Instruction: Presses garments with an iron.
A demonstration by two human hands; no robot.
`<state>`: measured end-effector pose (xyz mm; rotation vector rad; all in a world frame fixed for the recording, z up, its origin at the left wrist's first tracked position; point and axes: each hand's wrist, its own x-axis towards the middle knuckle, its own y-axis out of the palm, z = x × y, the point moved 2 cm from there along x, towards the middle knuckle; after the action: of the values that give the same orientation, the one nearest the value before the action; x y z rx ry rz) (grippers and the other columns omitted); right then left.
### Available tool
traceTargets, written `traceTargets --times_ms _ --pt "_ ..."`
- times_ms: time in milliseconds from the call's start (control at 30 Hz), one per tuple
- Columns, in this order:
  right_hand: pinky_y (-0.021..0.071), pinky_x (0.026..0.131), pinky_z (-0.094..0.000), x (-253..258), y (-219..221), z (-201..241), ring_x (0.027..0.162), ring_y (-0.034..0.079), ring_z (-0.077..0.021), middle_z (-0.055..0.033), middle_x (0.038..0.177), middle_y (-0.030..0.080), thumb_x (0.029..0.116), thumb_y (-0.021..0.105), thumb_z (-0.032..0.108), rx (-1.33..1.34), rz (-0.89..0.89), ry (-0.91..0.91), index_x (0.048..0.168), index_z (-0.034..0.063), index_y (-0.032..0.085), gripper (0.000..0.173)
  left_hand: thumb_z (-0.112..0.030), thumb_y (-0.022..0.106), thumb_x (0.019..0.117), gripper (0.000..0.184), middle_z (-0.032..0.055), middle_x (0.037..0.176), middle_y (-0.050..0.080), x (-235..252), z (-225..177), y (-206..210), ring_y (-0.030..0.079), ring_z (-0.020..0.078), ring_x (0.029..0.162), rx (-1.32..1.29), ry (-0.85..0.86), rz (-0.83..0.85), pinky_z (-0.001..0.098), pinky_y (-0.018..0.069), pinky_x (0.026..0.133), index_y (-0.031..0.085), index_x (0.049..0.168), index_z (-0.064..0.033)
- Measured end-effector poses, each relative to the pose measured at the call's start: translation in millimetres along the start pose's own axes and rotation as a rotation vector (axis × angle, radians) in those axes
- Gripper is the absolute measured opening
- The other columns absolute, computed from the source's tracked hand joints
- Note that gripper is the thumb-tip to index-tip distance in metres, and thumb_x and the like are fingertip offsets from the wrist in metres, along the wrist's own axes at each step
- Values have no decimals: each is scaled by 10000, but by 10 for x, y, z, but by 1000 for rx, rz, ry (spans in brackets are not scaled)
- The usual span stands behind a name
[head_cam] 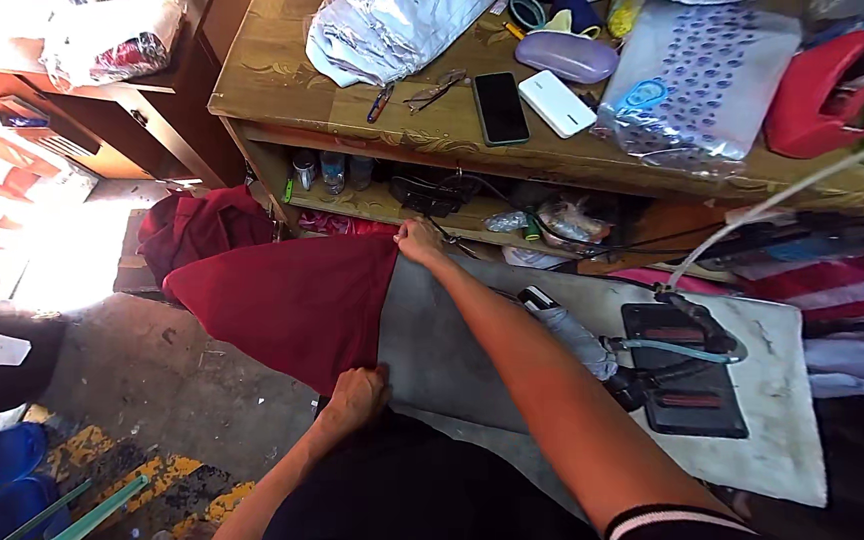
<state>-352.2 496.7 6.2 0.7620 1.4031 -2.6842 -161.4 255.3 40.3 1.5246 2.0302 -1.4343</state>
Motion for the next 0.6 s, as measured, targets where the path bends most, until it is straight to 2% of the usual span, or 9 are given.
traceTargets --times_ms 67,133,200,233,333,400,467,500,600 --pt "449 998 -655 31 70 -104 1303 536 -423 -245 1308 612 1021 584 311 6 -25 77 1161 -2 684 357 -331 505 1038 351 185 993 728 31 1 -110 714 378 963 -41 99 -156 591 549 826 691 1114 -43" --pt "463 972 -642 -34 99 -166 1260 553 -436 -259 1252 617 1018 593 293 36 -69 8 1151 -4 663 332 -279 526 1023 301 137 986 729 59 61 -206 723 307 933 -61 216 -503 506 585 805 720 1038 -50" --pt "480 988 -611 -269 -93 -167 1213 576 -432 -257 1247 605 1005 635 266 63 -104 -155 1201 11 652 322 -250 558 1008 277 122 1108 738 170 154 -298 703 300 1078 49 287 -840 472 572 924 743 1095 -63" --pt "494 999 -592 -458 -267 -163 1198 595 -419 -252 1265 605 1008 638 259 44 -108 -236 1239 15 646 336 -278 551 1015 332 122 1265 709 251 207 -324 644 326 1235 111 299 -921 513 509 1038 722 1216 -76" --pt "454 1060 -618 -1153 -898 -322 1279 563 -422 -232 1343 608 1010 645 335 -188 -145 -288 1325 54 641 422 -559 415 1037 664 76 1619 426 559 382 -215 344 346 1518 281 252 -835 665 214 1213 468 1549 -140" --pt "407 1039 -707 -1579 -1185 -669 1320 506 -481 -237 1398 582 985 621 535 -371 -139 -150 1393 90 617 604 -660 350 1013 776 46 1681 312 677 437 -124 240 319 1565 313 207 -698 681 126 1227 361 1609 -162" --pt "405 1019 -720 -1840 -1257 -1084 1272 548 -481 -245 1342 620 953 591 641 -406 -28 -21 1408 107 611 702 -685 365 999 801 59 1691 283 656 429 -186 205 323 1574 253 226 -625 674 96 1233 342 1617 -175" --pt "443 1002 -693 -1930 -1226 -1216 1210 606 -451 -239 1281 654 969 600 606 -341 45 5 1414 103 599 671 -687 378 998 789 68 1689 287 596 434 -238 204 328 1574 204 252 -608 663 97 1239 348 1615 -196" --pt "558 790 -587 -2065 -1059 -1387 831 699 -351 -206 987 703 1024 599 471 -93 76 39 1460 143 508 554 -593 437 1022 660 68 1642 387 355 551 -536 294 338 1542 123 323 -749 663 194 1224 460 1560 -211"
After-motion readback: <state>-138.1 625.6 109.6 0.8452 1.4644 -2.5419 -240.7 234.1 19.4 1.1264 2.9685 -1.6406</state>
